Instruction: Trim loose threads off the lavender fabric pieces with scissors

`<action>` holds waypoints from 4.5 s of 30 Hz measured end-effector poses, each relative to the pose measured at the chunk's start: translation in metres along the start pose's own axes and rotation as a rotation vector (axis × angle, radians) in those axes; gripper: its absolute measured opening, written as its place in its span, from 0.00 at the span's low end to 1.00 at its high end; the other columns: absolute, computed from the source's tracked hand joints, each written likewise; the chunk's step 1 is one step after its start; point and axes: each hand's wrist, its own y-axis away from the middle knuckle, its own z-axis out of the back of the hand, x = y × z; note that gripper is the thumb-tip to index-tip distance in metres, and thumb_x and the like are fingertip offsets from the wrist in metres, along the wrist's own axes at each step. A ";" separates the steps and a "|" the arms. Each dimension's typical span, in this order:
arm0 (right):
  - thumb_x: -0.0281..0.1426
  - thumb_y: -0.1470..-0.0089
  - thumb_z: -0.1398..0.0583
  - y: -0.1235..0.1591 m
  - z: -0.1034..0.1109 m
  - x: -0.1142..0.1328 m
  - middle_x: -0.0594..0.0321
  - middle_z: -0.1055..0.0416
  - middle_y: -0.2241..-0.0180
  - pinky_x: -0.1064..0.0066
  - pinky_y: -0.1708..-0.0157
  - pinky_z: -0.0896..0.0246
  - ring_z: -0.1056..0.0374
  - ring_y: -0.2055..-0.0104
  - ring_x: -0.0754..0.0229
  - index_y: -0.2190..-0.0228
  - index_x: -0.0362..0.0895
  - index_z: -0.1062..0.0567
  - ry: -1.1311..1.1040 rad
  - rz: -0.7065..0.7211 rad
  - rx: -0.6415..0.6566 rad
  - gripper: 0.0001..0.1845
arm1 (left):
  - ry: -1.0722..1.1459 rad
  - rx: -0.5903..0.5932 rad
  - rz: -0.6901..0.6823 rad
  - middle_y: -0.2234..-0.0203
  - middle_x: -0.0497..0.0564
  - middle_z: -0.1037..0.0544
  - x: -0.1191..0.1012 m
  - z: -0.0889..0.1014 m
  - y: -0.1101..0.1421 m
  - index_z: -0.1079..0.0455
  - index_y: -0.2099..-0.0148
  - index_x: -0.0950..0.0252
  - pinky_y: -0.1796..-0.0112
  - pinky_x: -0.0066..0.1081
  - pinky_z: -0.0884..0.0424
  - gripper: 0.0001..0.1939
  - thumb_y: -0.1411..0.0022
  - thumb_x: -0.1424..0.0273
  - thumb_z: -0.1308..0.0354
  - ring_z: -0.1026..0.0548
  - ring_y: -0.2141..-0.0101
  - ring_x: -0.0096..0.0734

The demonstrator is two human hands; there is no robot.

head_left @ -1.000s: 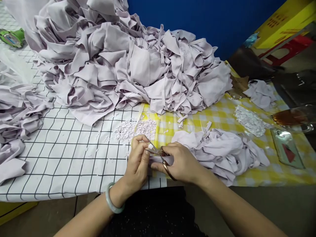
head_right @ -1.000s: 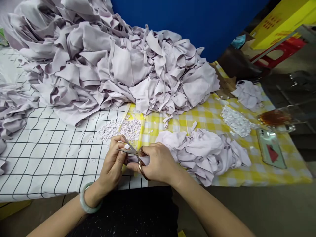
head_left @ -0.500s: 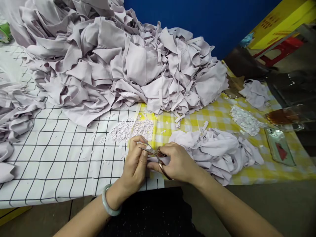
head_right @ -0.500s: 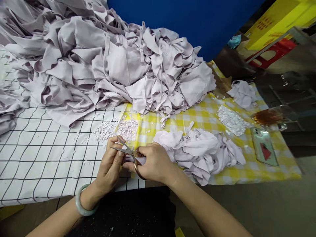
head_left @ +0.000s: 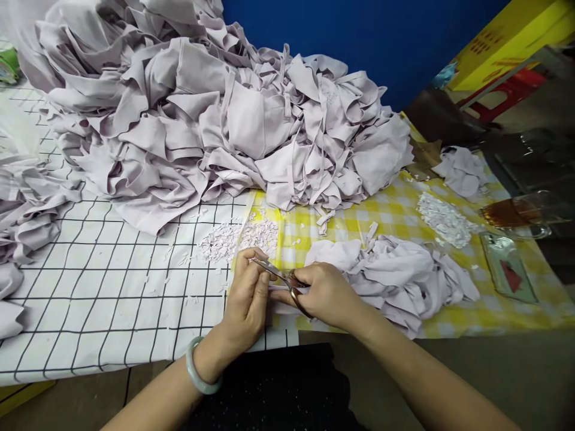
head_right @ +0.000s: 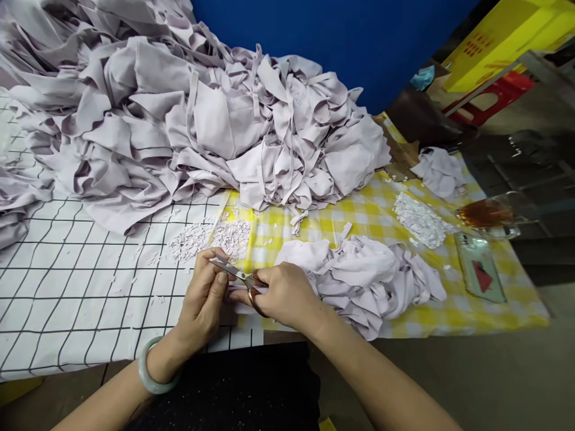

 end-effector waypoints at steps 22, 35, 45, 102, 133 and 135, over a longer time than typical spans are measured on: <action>0.37 0.54 0.29 0.032 0.062 -0.058 0.65 0.27 0.74 0.71 0.72 0.34 0.31 0.73 0.62 0.74 0.44 0.23 -0.529 0.170 -0.400 0.11 | 0.731 -0.043 0.231 0.55 0.52 0.30 -0.051 -0.002 -0.053 0.23 0.59 0.63 0.55 0.29 0.24 0.10 0.29 0.65 0.44 0.25 0.59 0.30; 0.31 0.62 0.25 0.084 0.167 -0.014 0.67 0.36 0.76 0.72 0.81 0.54 0.44 0.77 0.68 0.79 0.43 0.22 -0.820 0.475 -0.954 0.12 | 0.467 0.021 -0.002 0.68 0.50 0.29 -0.088 -0.006 -0.083 0.25 0.63 0.64 0.73 0.26 0.37 0.09 0.29 0.69 0.44 0.36 0.72 0.24; 0.37 0.53 0.28 0.083 0.045 0.009 0.68 0.31 0.77 0.75 0.79 0.43 0.38 0.76 0.67 0.73 0.45 0.24 -1.200 0.103 -0.244 0.12 | -0.165 0.320 0.085 0.71 0.51 0.30 -0.068 0.052 0.009 0.32 0.68 0.63 0.71 0.30 0.33 0.12 0.29 0.68 0.46 0.30 0.69 0.32; 0.50 0.49 0.33 0.022 -0.005 0.016 0.62 0.31 0.73 0.66 0.65 0.37 0.34 0.69 0.58 0.75 0.45 0.29 -0.240 0.244 -0.163 0.22 | 0.280 -0.083 0.240 0.63 0.53 0.35 -0.026 0.018 0.008 0.30 0.66 0.64 0.70 0.31 0.35 0.17 0.26 0.62 0.51 0.35 0.67 0.30; 0.51 0.49 0.36 0.006 -0.003 0.009 0.69 0.43 0.85 0.72 0.78 0.53 0.47 0.79 0.67 0.85 0.45 0.41 -0.146 0.166 -0.080 0.30 | 0.237 0.051 0.171 0.56 0.54 0.35 -0.010 0.015 0.001 0.32 0.63 0.62 0.49 0.40 0.35 0.14 0.25 0.67 0.54 0.35 0.50 0.40; 0.53 0.49 0.37 0.006 -0.003 0.007 0.69 0.43 0.84 0.72 0.78 0.53 0.48 0.80 0.67 0.85 0.45 0.41 -0.151 0.136 -0.071 0.31 | 0.206 0.058 0.157 0.57 0.54 0.35 -0.012 0.015 -0.003 0.33 0.64 0.62 0.51 0.38 0.34 0.14 0.25 0.68 0.54 0.35 0.52 0.38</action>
